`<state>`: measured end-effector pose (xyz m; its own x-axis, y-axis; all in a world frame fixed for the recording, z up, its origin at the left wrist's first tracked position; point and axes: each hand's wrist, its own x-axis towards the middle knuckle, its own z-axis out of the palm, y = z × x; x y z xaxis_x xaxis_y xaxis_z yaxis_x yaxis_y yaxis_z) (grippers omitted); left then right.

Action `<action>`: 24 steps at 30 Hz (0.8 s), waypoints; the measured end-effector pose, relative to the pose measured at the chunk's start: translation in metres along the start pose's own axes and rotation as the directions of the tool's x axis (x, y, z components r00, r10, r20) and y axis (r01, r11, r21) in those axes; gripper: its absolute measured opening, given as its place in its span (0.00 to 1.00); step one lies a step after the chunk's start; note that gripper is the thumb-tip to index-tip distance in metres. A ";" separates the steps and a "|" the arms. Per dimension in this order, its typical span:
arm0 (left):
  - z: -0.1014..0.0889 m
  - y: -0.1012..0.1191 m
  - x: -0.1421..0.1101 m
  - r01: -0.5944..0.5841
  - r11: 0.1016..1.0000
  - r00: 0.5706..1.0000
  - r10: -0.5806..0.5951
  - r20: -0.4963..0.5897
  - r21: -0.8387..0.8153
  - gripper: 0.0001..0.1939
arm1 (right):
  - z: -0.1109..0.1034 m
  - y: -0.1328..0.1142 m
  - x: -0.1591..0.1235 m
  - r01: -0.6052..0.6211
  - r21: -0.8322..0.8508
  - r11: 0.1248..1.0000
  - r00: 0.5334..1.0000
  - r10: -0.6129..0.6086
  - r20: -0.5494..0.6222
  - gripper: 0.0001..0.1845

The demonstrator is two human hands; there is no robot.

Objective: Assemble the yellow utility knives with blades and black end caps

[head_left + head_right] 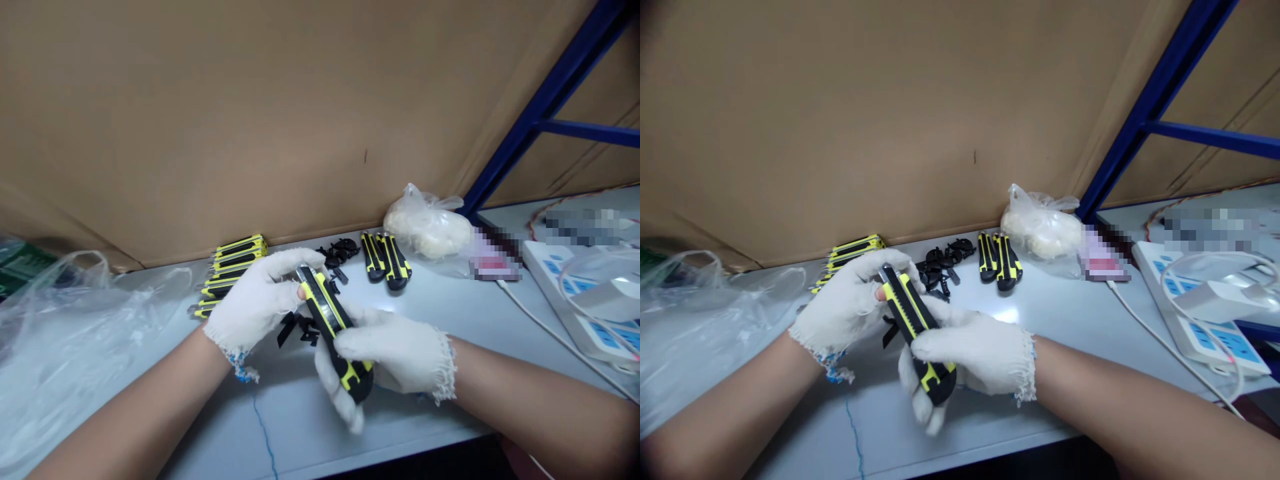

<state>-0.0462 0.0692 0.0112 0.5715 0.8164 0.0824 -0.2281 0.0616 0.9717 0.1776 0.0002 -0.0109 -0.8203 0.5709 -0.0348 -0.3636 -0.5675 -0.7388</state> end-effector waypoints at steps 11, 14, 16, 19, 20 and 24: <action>-0.009 0.002 0.006 0.050 0.989 0.990 -0.068 0.124 0.140 0.22 | 0.000 0.013 0.006 0.002 0.062 0.998 0.999 0.001 -0.045 0.32; -0.002 0.002 0.006 0.036 0.996 0.998 -0.040 0.048 0.082 0.23 | -0.001 0.009 0.006 0.040 0.037 0.999 0.991 -0.035 -0.129 0.29; 0.007 0.001 0.006 0.025 0.986 0.998 -0.016 -0.055 0.163 0.23 | -0.003 0.003 0.007 0.064 -0.082 0.995 0.967 -0.083 -0.243 0.24; 0.020 -0.006 0.011 0.077 0.961 0.989 -0.039 -0.145 0.267 0.18 | -0.008 -0.006 0.012 0.067 -0.329 0.942 0.896 -0.202 -0.395 0.17; 0.024 -0.010 0.015 0.101 0.964 0.987 -0.066 -0.148 0.245 0.17 | -0.010 -0.009 0.014 0.072 -0.373 0.925 0.875 -0.239 -0.422 0.17; 0.036 -0.019 0.053 0.132 0.987 0.982 -0.119 -0.145 0.089 0.15 | -0.019 -0.030 0.014 -0.016 -0.571 0.821 0.778 -0.348 -0.522 0.18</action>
<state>0.0167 0.0903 0.0048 0.4739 0.8781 -0.0663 -0.0798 0.1178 0.9898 0.1852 0.0362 -0.0021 -0.2812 0.9519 -0.1213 -0.0333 -0.1360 -0.9901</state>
